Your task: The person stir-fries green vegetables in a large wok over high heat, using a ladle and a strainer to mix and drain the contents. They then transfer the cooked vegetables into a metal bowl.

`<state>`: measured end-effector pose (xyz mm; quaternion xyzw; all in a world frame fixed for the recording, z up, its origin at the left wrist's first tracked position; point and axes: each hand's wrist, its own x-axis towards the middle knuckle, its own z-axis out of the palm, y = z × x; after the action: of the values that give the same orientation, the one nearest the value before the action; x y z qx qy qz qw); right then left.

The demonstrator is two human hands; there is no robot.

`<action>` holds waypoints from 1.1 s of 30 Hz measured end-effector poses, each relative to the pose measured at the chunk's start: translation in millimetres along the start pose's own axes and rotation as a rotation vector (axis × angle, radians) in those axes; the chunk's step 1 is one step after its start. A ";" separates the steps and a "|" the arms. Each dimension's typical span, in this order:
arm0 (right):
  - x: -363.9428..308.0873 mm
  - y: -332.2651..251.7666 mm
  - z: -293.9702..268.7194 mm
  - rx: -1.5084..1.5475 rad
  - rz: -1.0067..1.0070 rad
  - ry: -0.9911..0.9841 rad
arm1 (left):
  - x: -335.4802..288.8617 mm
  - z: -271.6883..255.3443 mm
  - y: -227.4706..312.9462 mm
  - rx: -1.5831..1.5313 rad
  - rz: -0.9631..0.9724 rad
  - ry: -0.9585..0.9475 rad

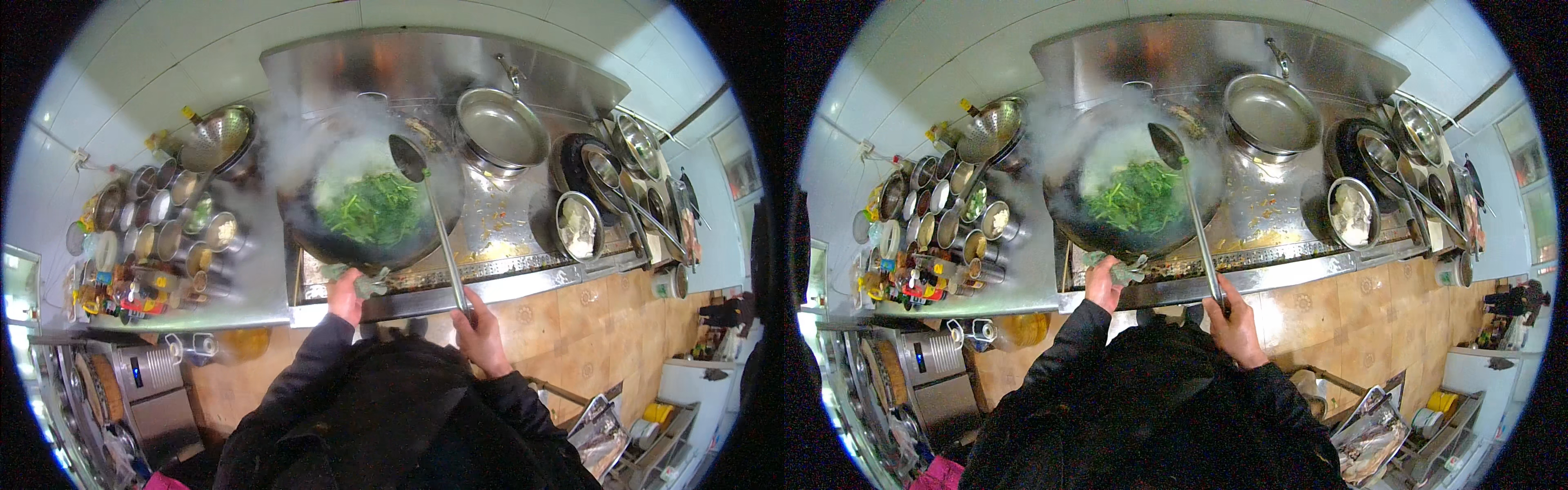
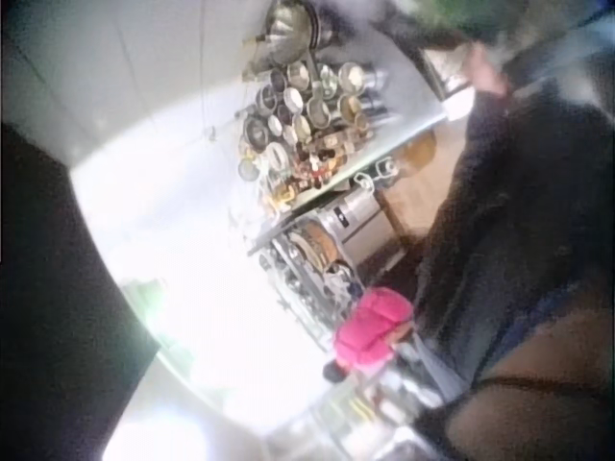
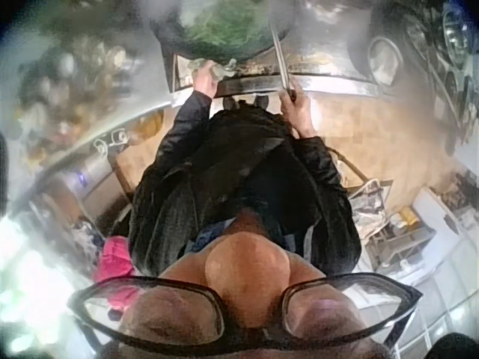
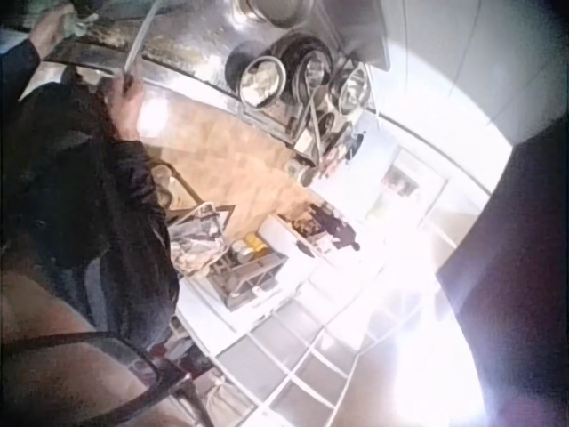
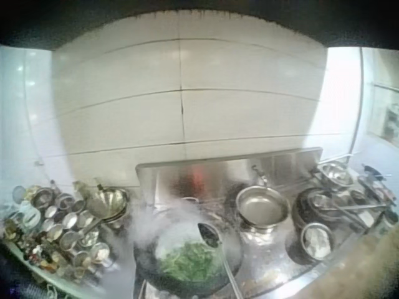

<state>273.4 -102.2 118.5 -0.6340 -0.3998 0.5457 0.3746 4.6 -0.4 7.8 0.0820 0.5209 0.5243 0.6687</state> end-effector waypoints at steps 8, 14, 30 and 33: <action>-8.0 -17.0 1.6 0.233 0.139 -0.153 | -14.2 16.6 9.0 -0.043 0.028 0.074; 17.4 -13.1 8.8 0.361 0.399 -0.213 | -12.7 15.5 7.3 -0.039 0.039 0.037; 76.4 25.0 28.1 1.256 0.571 -0.564 | -1.6 3.2 1.4 -0.039 0.016 0.027; 81.6 28.8 29.8 1.171 0.536 -0.575 | -1.0 2.5 1.6 -0.035 0.019 0.018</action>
<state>253.5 -37.8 56.6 -0.2354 0.0464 0.8905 0.3866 5.7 0.7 10.6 0.0704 0.5169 0.5404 0.6601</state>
